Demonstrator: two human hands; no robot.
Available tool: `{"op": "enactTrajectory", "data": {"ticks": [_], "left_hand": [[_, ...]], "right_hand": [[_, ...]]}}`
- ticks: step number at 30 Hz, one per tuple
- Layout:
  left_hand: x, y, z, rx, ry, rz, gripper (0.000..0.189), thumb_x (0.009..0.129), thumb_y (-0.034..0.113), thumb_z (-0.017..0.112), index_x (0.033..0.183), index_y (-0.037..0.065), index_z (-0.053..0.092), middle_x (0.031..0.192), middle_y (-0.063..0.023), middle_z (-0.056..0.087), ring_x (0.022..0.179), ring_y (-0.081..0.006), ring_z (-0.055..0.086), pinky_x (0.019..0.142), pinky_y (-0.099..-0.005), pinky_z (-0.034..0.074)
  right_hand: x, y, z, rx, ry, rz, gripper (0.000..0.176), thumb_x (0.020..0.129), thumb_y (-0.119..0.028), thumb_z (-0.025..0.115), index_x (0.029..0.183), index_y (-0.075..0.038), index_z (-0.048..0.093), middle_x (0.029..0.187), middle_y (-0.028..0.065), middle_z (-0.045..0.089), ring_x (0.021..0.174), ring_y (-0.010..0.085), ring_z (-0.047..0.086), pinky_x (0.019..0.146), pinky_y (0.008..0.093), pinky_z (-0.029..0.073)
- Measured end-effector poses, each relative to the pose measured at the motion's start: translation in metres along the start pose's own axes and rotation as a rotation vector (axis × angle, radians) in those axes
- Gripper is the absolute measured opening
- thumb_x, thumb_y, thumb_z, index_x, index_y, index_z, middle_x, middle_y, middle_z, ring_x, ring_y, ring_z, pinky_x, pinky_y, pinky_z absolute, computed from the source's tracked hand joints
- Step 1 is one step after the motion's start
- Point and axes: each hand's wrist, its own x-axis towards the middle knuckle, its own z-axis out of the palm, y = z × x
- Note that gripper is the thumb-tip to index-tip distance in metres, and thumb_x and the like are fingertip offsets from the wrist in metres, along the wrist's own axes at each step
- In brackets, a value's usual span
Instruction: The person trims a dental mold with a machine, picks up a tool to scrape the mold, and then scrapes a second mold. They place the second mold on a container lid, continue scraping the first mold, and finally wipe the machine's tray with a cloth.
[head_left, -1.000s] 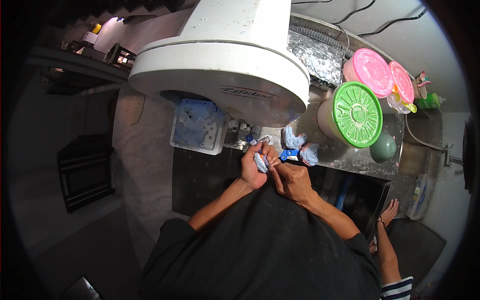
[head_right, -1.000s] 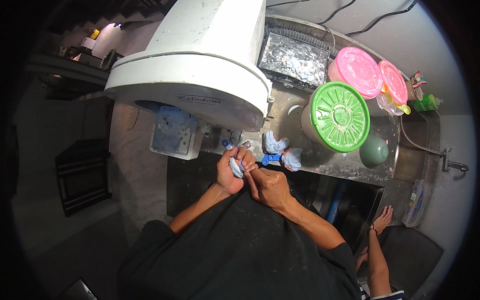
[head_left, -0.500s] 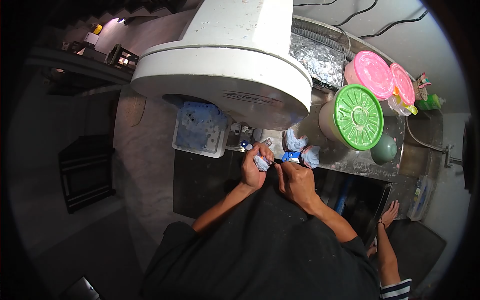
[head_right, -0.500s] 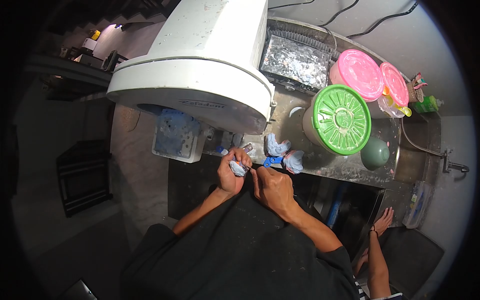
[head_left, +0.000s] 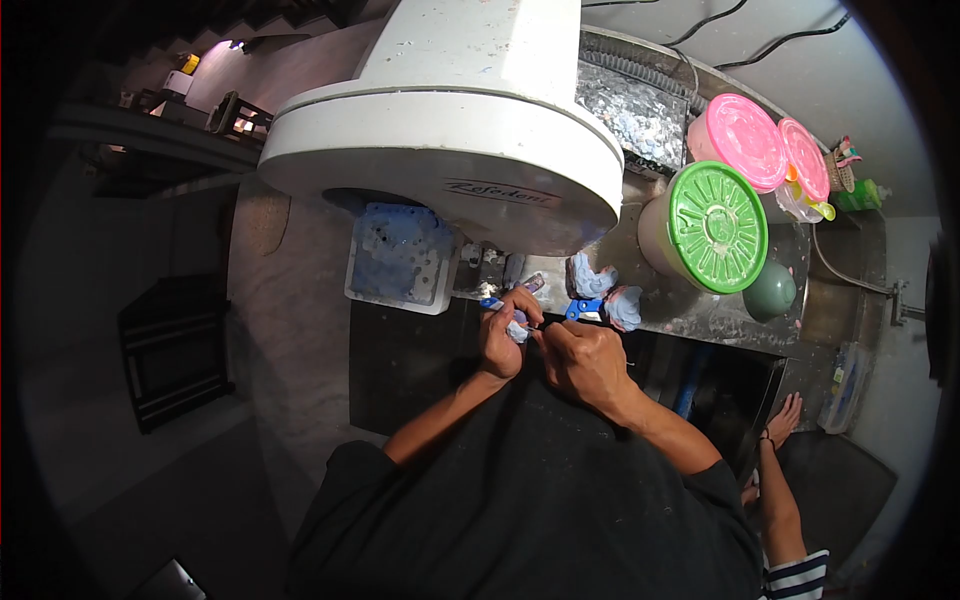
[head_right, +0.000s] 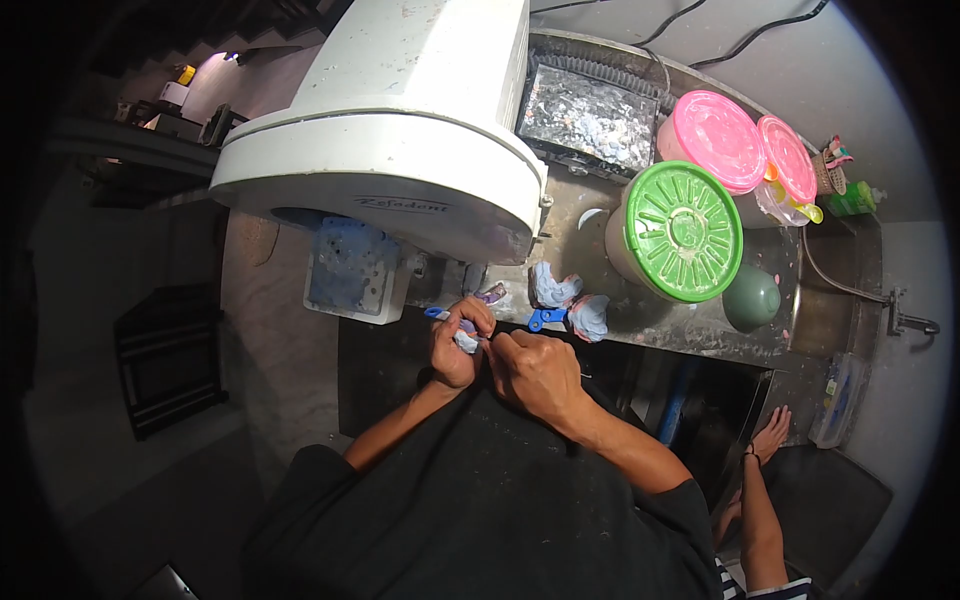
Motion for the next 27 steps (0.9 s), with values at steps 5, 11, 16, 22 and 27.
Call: {"op": "enactTrajectory", "data": {"ticks": [5, 11, 16, 22, 27], "left_hand": [[0.005, 0.007, 0.002, 0.014, -0.059, -0.048, 0.046, 0.101, 0.035, 0.039, 0.075, -0.001, 0.054, 0.074, -0.0107, 0.05, 0.07, -0.0189, 0.046, 0.068, -0.0325, 0.037], [0.007, 0.014, 0.01, -0.333, -0.029, -0.289, 0.046, 0.101, 0.037, 0.043, 0.071, 0.003, 0.049, 0.072, -0.0075, 0.046, 0.069, -0.0182, 0.042, 0.071, -0.0326, 0.035], [0.007, 0.012, 0.01, -0.406, -0.057, -0.342, 0.043, 0.099, 0.036, 0.044, 0.07, 0.005, 0.047, 0.072, -0.0065, 0.045, 0.07, -0.0182, 0.041, 0.072, -0.0326, 0.034], [0.005, 0.012, 0.008, -0.496, -0.112, -0.451, 0.038, 0.097, 0.033, 0.046, 0.07, 0.006, 0.046, 0.072, -0.0047, 0.045, 0.075, -0.0172, 0.042, 0.075, -0.0316, 0.035], [-0.003, 0.01, 0.004, -0.536, -0.126, -0.593, 0.035, 0.094, 0.032, 0.049, 0.07, 0.007, 0.045, 0.074, -0.0036, 0.044, 0.079, -0.0161, 0.042, 0.077, -0.0297, 0.035]], "right_hand": [[-0.001, 0.007, 0.003, 0.026, 0.007, -0.045, 0.02, 0.087, -0.018, 0.073, 0.076, -0.007, 0.061, 0.062, 0.008, 0.058, 0.052, 0.0287, 0.062, 0.047, 0.0412, 0.047], [-0.003, 0.012, 0.012, 0.109, 0.084, -0.067, 0.017, 0.087, -0.014, 0.074, 0.077, -0.007, 0.061, 0.062, 0.0072, 0.056, 0.05, 0.0267, 0.06, 0.046, 0.0396, 0.045], [-0.004, 0.016, 0.012, 0.12, 0.081, -0.079, 0.019, 0.087, -0.013, 0.074, 0.077, -0.007, 0.06, 0.061, 0.0067, 0.055, 0.05, 0.0262, 0.059, 0.046, 0.0395, 0.044], [-0.009, 0.018, 0.007, 0.127, 0.021, -0.071, 0.022, 0.088, -0.013, 0.074, 0.075, -0.006, 0.057, 0.061, 0.0069, 0.055, 0.052, 0.027, 0.059, 0.047, 0.0408, 0.044], [-0.015, 0.018, 0.005, 0.163, -0.027, -0.055, 0.022, 0.089, -0.014, 0.073, 0.075, -0.006, 0.058, 0.062, 0.0077, 0.056, 0.052, 0.0278, 0.059, 0.048, 0.0412, 0.044]]}}
